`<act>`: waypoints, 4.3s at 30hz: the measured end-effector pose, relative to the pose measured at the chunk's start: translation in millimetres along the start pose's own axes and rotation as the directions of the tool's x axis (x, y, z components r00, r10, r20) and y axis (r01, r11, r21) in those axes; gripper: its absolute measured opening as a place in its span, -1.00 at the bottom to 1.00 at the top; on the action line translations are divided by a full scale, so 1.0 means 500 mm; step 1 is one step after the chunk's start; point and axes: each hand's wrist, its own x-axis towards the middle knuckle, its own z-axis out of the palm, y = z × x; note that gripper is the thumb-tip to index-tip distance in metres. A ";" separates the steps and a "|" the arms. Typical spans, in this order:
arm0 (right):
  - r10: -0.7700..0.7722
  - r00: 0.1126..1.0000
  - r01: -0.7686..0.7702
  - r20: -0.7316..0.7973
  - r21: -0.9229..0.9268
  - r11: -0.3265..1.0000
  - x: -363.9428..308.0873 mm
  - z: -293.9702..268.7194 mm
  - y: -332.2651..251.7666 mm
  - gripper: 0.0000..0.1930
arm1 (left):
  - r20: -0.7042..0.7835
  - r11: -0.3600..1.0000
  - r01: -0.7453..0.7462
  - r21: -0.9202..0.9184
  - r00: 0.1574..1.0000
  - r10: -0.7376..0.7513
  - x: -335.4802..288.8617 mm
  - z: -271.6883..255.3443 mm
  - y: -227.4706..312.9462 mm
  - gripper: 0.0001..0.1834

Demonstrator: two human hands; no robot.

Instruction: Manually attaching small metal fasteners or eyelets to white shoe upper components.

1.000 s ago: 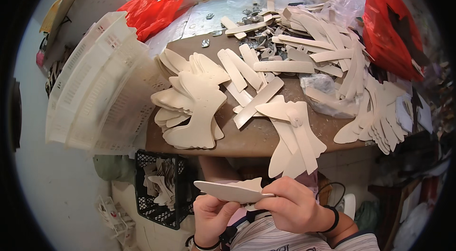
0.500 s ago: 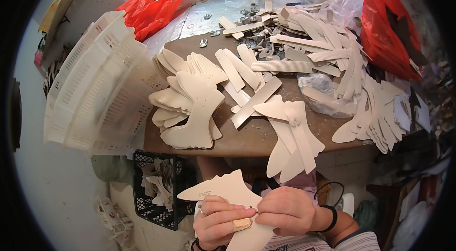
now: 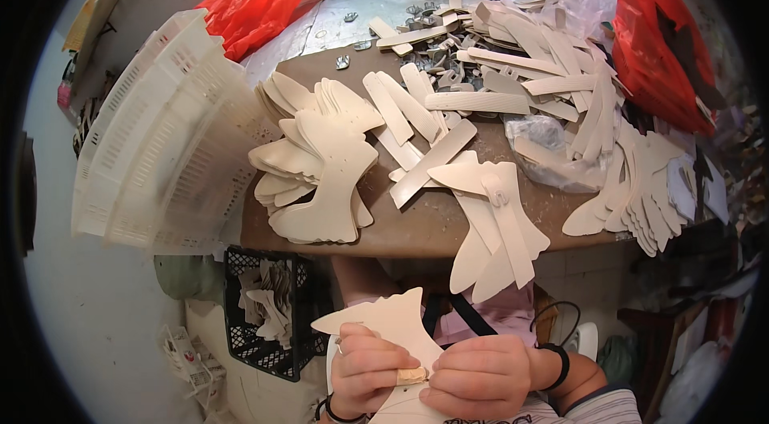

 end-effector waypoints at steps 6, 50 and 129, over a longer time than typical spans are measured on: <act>0.087 0.995 -0.076 -0.038 0.235 0.969 -0.012 -0.004 0.017 -0.84 | -0.072 0.990 -0.073 -0.119 0.995 0.064 -0.021 0.000 -0.003 -0.78; 0.408 0.901 -0.380 -0.147 0.188 0.906 -0.025 0.036 -0.002 -0.79 | -0.061 0.999 -0.006 -0.048 0.998 0.003 0.012 0.012 -0.007 -0.70; 0.834 0.533 -0.717 0.145 0.601 0.354 -0.008 0.010 0.120 -0.81 | -0.179 0.801 0.542 -0.253 0.788 -0.589 0.060 0.070 -0.048 -0.74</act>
